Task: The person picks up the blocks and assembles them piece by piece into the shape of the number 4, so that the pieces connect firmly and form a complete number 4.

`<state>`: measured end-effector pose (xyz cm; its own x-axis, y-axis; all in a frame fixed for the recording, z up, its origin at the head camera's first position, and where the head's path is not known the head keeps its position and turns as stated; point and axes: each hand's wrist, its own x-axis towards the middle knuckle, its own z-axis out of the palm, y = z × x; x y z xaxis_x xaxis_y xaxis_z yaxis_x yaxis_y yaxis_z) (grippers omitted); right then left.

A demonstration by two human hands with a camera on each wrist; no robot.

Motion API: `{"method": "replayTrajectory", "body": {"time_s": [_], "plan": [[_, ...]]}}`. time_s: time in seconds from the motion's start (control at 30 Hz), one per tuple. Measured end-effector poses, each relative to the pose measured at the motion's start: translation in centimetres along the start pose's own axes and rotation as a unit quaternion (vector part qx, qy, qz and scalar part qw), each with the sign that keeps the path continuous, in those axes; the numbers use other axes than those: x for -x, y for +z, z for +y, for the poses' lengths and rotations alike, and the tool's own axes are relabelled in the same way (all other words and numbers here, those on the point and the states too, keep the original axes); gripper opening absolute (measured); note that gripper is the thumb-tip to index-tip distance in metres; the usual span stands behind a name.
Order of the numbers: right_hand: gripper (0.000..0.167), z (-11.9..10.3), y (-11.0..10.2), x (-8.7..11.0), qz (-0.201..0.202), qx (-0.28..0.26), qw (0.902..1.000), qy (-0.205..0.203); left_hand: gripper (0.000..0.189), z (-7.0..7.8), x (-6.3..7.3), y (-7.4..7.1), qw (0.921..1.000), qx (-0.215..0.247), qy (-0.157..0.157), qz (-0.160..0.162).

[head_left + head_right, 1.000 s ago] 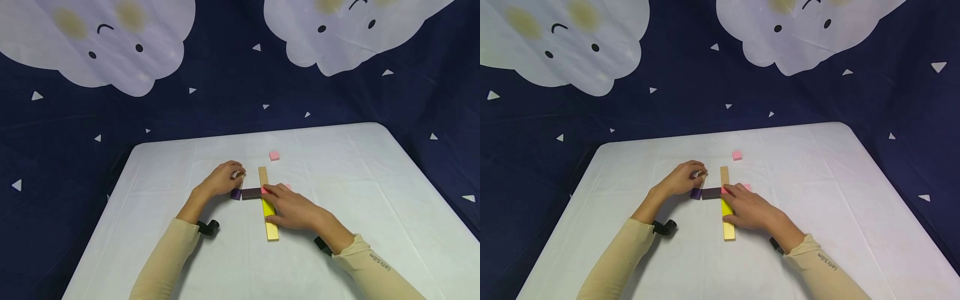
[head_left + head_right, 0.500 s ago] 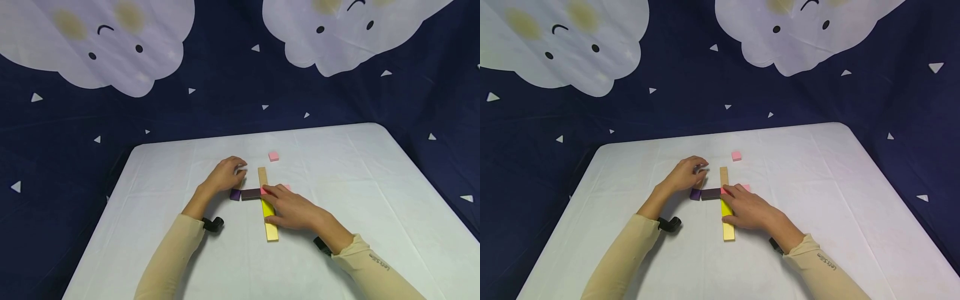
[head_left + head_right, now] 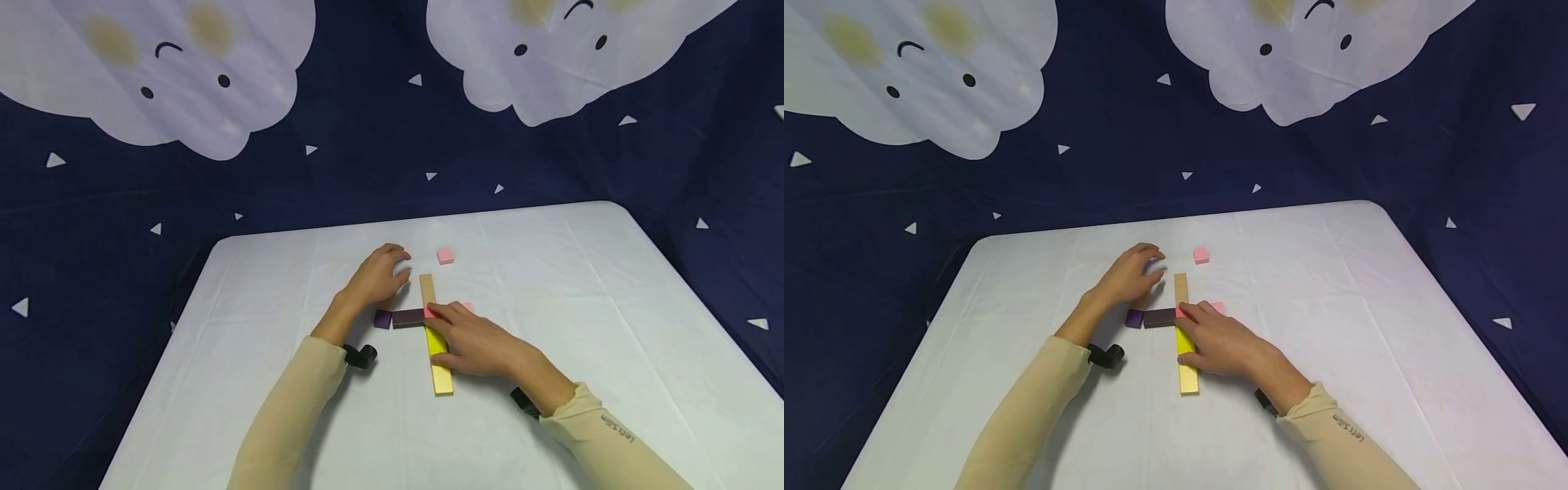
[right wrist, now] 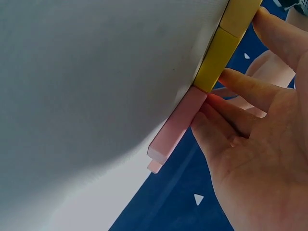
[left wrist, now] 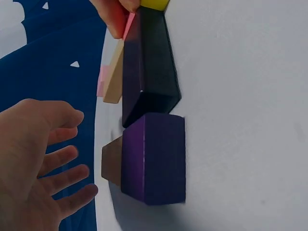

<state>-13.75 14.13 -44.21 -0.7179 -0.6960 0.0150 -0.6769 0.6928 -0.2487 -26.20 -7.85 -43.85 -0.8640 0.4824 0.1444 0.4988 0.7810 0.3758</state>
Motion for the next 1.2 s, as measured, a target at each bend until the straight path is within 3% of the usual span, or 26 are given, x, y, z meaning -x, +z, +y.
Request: {"method": "replayTrajectory", "body": {"time_s": [0.6, 0.8, 1.0, 1.2], "plan": [[0.073, 0.2, -0.2, -0.1, 0.014, 0.000, 0.9998, -0.012, 0.032, 1.7, -4.0, 1.2, 0.9997, -0.007, -0.012, -0.022], [0.069, 0.0, 0.3, 0.0, 0.017, -0.002, 0.9998, -0.013, 0.032, 2.6, -4.7, 2.2, 0.9987, -0.024, -0.030, -0.033], [0.069, 0.1, 0.3, 0.1, 0.018, 0.002, 0.9998, -0.010, 0.032, 3.6, -5.7, 2.8, 0.9984, -0.032, -0.024, -0.040], [0.070, 0.2, 0.2, 0.0, 0.017, -0.002, 0.9997, -0.017, 0.036, 4.0, -6.4, 3.2, 0.9970, -0.043, -0.047, -0.043]]}}
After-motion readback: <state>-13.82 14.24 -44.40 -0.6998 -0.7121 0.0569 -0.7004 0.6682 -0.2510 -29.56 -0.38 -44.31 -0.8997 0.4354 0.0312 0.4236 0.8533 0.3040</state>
